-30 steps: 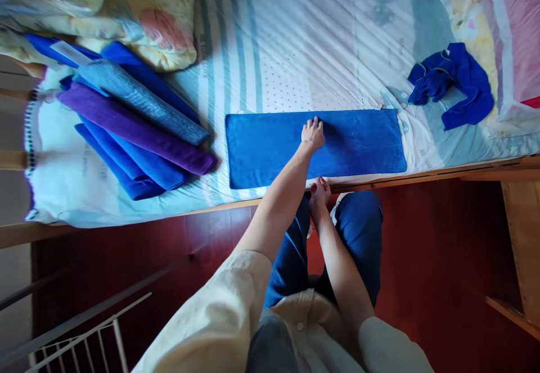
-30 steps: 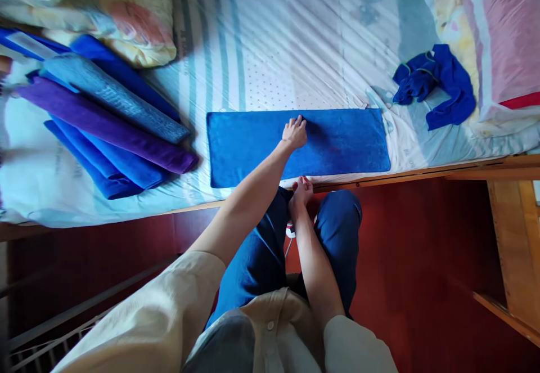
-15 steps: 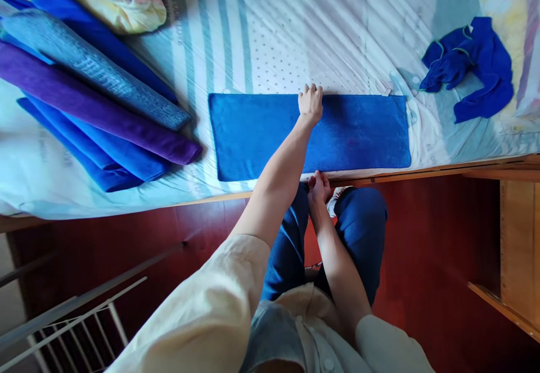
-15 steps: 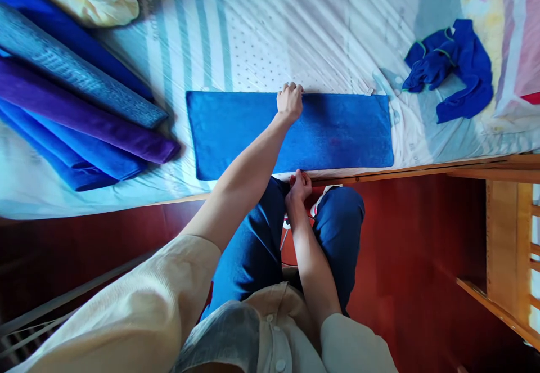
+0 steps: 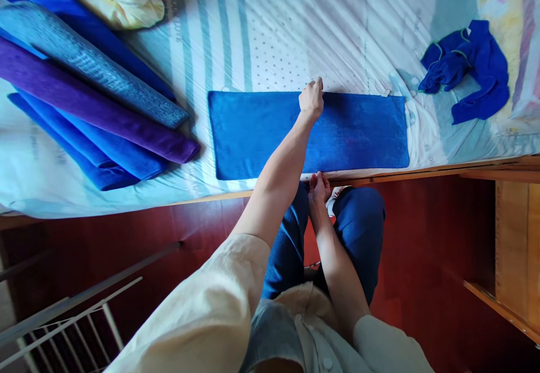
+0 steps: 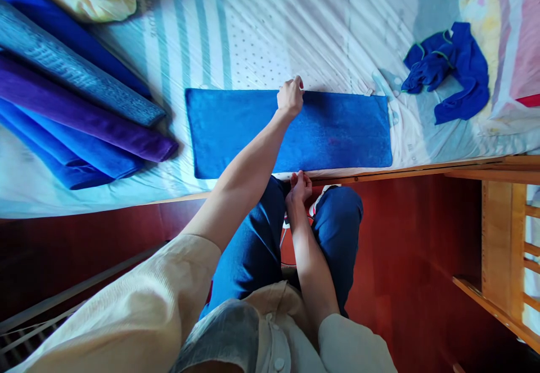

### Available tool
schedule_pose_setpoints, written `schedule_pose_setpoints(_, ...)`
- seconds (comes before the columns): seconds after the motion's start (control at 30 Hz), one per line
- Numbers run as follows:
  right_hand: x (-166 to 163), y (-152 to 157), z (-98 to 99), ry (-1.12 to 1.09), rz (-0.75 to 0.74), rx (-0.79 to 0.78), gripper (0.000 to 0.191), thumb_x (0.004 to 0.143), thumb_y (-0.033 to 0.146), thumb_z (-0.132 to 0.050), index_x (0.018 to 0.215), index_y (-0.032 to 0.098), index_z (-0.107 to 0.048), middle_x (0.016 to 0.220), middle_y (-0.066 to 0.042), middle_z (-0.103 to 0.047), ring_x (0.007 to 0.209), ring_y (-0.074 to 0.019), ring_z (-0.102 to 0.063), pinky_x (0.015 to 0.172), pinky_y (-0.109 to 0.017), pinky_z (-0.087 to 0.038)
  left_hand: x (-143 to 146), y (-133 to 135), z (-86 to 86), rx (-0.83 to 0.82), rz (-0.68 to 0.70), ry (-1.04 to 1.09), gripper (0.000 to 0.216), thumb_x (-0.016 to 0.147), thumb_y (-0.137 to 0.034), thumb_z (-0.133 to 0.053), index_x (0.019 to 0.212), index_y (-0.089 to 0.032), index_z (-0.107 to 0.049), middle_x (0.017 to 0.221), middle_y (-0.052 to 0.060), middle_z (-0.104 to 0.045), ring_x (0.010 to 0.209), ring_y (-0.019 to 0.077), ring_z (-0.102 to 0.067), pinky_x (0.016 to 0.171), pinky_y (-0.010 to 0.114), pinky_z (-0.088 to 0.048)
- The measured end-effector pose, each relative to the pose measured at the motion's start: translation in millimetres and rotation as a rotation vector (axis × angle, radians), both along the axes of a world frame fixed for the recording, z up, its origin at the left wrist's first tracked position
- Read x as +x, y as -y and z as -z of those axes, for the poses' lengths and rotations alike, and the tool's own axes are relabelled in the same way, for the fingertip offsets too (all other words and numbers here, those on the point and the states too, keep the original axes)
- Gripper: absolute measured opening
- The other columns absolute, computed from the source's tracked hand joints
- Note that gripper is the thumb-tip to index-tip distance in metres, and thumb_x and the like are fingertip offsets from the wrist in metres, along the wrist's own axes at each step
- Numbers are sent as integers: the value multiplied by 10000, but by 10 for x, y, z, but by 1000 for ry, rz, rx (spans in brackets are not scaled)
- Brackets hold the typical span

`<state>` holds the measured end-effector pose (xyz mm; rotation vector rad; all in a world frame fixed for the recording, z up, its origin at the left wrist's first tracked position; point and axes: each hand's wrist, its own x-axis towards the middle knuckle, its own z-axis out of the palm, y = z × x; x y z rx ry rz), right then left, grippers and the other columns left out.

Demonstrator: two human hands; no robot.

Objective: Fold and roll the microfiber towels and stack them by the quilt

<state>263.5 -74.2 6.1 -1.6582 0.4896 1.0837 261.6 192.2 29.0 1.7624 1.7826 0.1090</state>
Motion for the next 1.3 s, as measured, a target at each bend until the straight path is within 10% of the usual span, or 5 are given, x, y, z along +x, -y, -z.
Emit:
schedule_pose_setpoints(0.77,-19,80,44,7,-3,25,252,854,179,-740,840,250,-498,674,91,-651,602,-95,-651,649,-193,-562,-47,-126,165,137,-204,419,366,1060,-523,-616,1338,-287,-639,1303,148,-725,1488,392,-564,1262,550,-406)
schedule_pose_setpoints(1.3,225,59,-664,354,-188,164,150,809,84,-749,888,199,-693,893,-12,-801,966,-152,-764,926,-248,-622,-115,74,-814,147,-143,251,475,1126,-586,-446,1411,-233,-588,1317,49,-792,1322,221,-655,1221,390,-474)
